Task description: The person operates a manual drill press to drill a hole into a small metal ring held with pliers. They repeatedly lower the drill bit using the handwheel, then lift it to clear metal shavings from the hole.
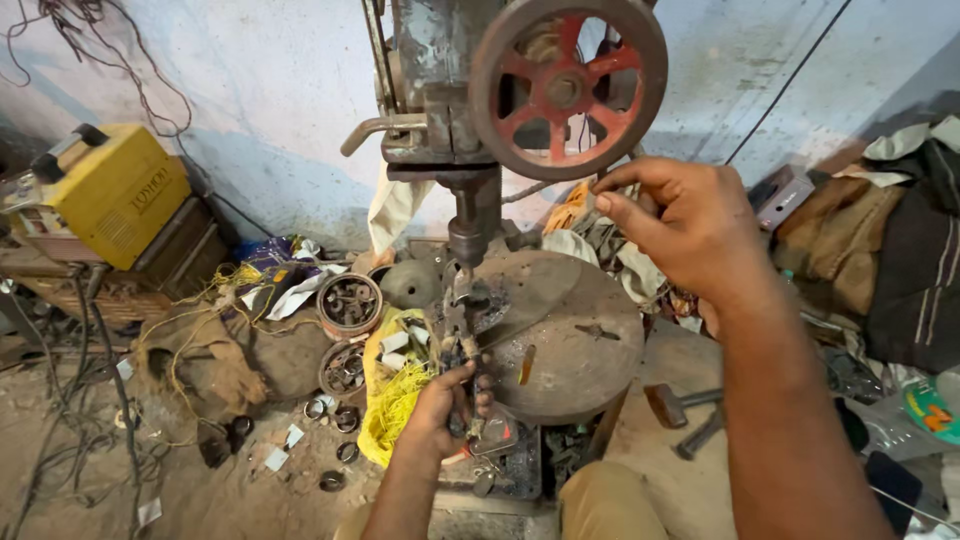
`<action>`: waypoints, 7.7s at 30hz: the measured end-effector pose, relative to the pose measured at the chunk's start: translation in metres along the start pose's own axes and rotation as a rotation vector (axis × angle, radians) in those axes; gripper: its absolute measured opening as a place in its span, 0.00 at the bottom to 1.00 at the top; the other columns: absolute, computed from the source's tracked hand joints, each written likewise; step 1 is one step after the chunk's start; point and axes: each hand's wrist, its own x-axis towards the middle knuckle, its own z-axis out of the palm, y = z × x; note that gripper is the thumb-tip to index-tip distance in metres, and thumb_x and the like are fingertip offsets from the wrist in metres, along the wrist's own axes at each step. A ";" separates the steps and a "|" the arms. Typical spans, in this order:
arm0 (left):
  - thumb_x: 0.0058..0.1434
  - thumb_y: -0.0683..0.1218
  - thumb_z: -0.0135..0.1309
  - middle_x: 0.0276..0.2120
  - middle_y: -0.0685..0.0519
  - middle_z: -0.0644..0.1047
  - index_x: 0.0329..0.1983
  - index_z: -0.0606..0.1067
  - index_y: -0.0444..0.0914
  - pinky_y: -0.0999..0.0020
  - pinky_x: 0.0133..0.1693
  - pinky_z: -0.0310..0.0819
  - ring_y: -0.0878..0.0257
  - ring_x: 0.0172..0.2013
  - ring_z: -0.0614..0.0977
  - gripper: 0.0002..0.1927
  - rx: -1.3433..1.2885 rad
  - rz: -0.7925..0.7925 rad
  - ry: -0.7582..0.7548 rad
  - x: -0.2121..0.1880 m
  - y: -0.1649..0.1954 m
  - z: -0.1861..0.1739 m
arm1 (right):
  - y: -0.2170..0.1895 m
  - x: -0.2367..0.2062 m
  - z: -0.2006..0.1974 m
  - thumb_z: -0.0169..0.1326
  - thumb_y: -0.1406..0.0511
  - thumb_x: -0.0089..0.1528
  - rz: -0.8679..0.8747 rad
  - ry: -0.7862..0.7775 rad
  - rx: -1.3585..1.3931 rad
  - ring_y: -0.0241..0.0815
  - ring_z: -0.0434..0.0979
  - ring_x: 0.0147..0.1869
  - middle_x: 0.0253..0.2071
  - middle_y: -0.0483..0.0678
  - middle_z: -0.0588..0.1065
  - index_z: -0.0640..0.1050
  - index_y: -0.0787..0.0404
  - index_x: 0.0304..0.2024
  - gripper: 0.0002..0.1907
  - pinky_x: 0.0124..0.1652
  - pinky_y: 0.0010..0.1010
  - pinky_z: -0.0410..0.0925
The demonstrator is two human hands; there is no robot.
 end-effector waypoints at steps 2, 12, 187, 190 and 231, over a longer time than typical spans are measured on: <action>0.67 0.48 0.46 0.28 0.52 0.74 0.47 0.72 0.38 0.68 0.26 0.67 0.62 0.25 0.72 0.11 -0.008 -0.003 -0.010 0.000 0.000 -0.001 | -0.001 0.000 0.000 0.62 0.62 0.64 0.020 0.005 0.000 0.29 0.58 0.20 0.16 0.44 0.67 0.85 0.60 0.45 0.11 0.21 0.29 0.52; 0.68 0.48 0.43 0.29 0.52 0.75 0.48 0.73 0.38 0.67 0.28 0.70 0.61 0.26 0.73 0.13 0.060 0.021 -0.021 0.007 0.000 -0.010 | 0.000 -0.007 0.001 0.64 0.57 0.61 -0.265 0.152 -0.494 0.52 0.76 0.57 0.52 0.56 0.77 0.84 0.53 0.49 0.16 0.60 0.53 0.58; 0.53 0.38 0.39 0.44 0.34 0.76 0.59 0.61 0.36 0.46 0.45 0.84 0.41 0.43 0.83 0.27 0.056 -0.010 0.043 -0.004 0.030 0.000 | -0.005 -0.034 0.011 0.66 0.60 0.57 -0.386 0.296 -0.424 0.51 0.80 0.59 0.49 0.49 0.80 0.85 0.56 0.41 0.12 0.52 0.40 0.73; 0.60 0.47 0.43 0.39 0.31 0.80 0.55 0.64 0.28 0.52 0.38 0.83 0.44 0.36 0.84 0.23 0.071 -0.071 0.077 0.001 0.027 -0.006 | -0.005 -0.035 0.011 0.66 0.59 0.57 -0.391 0.307 -0.442 0.50 0.81 0.59 0.49 0.48 0.81 0.85 0.55 0.41 0.12 0.53 0.40 0.73; 0.63 0.37 0.53 0.43 0.41 0.81 0.50 0.72 0.29 0.59 0.39 0.85 0.51 0.39 0.85 0.13 0.095 0.165 0.087 -0.002 -0.014 -0.004 | 0.007 -0.031 0.010 0.66 0.61 0.59 -0.305 0.266 -0.199 0.49 0.81 0.63 0.47 0.51 0.82 0.85 0.60 0.44 0.13 0.61 0.38 0.72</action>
